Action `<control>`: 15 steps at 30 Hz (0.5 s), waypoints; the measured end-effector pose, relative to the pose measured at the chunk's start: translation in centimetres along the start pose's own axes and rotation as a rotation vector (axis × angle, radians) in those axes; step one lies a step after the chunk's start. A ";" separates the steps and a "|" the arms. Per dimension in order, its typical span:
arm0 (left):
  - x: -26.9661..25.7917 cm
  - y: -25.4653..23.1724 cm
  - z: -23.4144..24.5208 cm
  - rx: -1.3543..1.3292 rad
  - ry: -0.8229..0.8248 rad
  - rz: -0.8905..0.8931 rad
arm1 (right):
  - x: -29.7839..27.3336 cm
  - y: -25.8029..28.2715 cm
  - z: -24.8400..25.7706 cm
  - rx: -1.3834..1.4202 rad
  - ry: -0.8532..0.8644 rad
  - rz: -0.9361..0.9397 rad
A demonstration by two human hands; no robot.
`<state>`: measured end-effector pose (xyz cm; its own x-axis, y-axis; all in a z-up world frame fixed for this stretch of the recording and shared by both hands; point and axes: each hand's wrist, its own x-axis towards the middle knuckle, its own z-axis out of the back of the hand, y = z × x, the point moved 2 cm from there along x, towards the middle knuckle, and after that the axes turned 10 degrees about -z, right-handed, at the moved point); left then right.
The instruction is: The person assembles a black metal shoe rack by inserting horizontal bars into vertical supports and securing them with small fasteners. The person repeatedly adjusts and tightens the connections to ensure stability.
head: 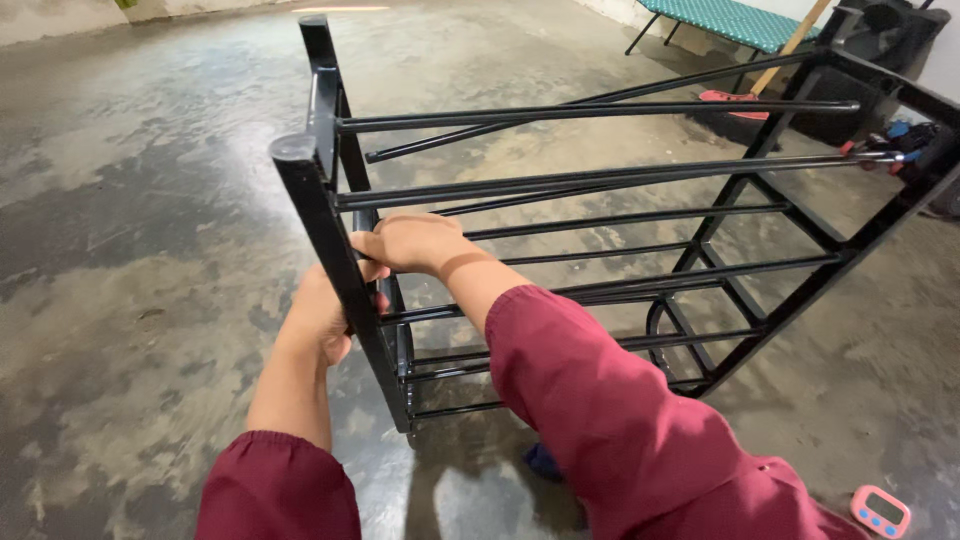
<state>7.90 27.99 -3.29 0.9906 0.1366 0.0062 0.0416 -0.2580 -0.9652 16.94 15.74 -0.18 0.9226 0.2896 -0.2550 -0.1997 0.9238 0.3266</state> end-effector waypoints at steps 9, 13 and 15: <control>0.4 0.4 -0.1 0.019 -0.021 0.016 | 6.2 -3.3 -3.7 0.181 0.073 0.238; 0.9 0.7 0.2 0.000 -0.021 0.037 | 4.1 -3.1 -2.8 0.115 -0.006 0.117; 0.7 1.1 0.2 -0.025 -0.012 0.041 | 3.3 -2.9 -1.9 0.095 0.034 0.125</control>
<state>8.62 27.94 -4.42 0.9899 0.1367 -0.0364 0.0045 -0.2874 -0.9578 19.94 14.47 -3.66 0.8803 0.4109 -0.2371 -0.2791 0.8527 0.4416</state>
